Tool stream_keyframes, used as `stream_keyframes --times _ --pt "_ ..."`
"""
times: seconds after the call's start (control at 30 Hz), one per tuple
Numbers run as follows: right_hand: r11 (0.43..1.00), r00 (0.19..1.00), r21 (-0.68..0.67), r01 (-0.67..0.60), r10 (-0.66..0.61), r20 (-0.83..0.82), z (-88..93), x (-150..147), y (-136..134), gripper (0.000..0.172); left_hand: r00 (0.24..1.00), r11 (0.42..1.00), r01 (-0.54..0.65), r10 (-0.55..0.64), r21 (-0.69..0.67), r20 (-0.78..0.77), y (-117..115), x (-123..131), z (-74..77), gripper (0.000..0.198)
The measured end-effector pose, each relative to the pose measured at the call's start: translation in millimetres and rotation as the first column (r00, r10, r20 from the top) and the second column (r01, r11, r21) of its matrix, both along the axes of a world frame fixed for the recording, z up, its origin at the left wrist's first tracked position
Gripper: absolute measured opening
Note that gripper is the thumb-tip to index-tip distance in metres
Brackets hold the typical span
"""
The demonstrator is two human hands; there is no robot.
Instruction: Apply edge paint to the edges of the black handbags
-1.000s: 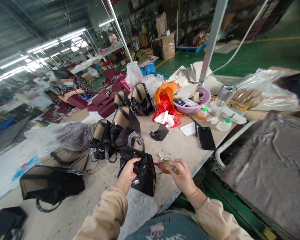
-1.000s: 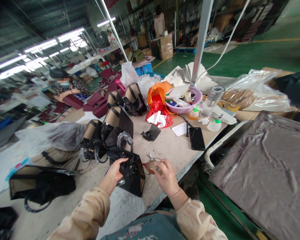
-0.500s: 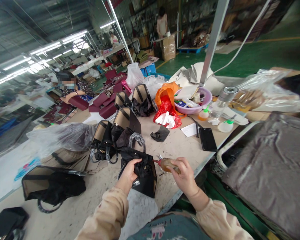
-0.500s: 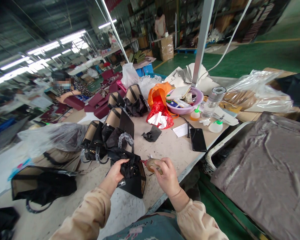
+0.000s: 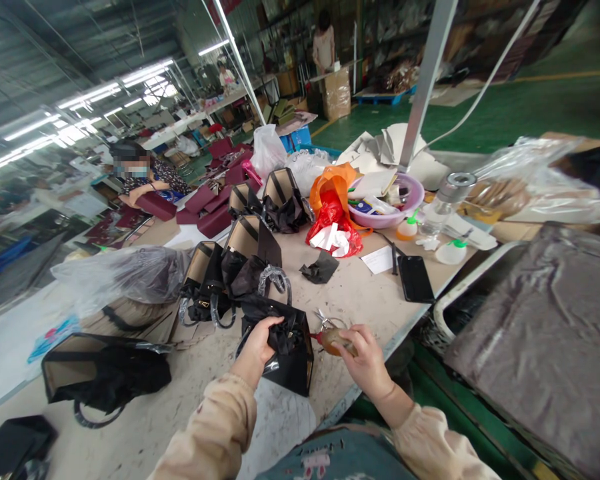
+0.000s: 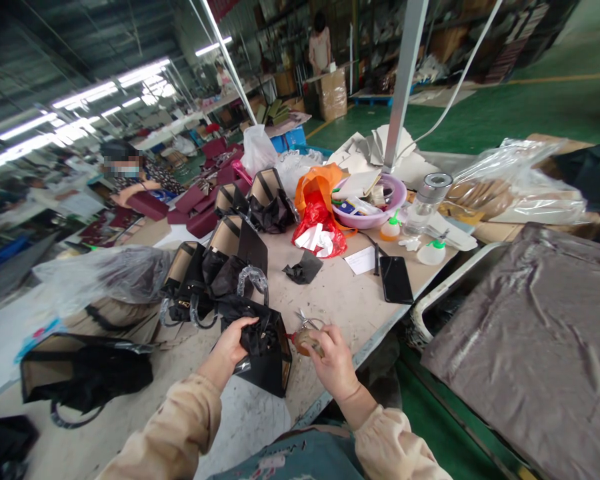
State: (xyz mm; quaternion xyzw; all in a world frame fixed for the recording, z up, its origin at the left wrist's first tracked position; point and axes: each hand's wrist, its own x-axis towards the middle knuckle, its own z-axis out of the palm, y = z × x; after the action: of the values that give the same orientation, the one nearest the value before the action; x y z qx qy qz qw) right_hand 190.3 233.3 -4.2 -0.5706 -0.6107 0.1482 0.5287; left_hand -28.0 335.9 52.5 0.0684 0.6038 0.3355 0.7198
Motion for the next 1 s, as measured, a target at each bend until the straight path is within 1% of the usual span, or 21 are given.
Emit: stream_keyframes --times 0.13,0.27,0.4,0.53,0.7,0.87,1.0 --pt "1.000 1.000 0.004 0.010 -0.010 -0.012 1.8 0 1 0.009 1.000 1.000 -0.004 0.004 0.000 0.001 0 0 -0.2 0.006" --pt "0.998 0.998 0.020 0.051 -0.050 -0.032 10.2 5 7 0.011 1.000 1.000 -0.005 0.005 -0.007 0.001 0 0 0.3 0.005" --pt "0.997 0.997 0.044 0.067 -0.065 -0.043 19.1 8 13 0.013 1.000 1.000 -0.010 0.010 -0.008 -0.002 0 1 0.5 0.007" --pt "0.994 0.995 0.064 0.088 -0.085 -0.057 24.4 9 17 0.015 1.000 1.000 -0.013 0.013 -0.007 -0.001 0 1 1.0 0.009" --pt "0.993 0.993 0.053 0.105 -0.102 -0.065 22.9 8 18 0.015 1.000 1.000 0.001 -0.001 -0.013 0.005 0 2 2.1 0.010" --pt "0.995 0.993 0.028 0.098 -0.097 -0.063 19.3 5 12 0.011 1.000 1.000 0.008 -0.008 -0.012 0.001 1 2 1.8 0.007" --pt "0.994 0.991 0.026 0.108 -0.106 -0.078 21.8 5 12 0.011 1.000 1.000 0.016 -0.016 -0.014 -0.001 2 0 -0.1 0.006"
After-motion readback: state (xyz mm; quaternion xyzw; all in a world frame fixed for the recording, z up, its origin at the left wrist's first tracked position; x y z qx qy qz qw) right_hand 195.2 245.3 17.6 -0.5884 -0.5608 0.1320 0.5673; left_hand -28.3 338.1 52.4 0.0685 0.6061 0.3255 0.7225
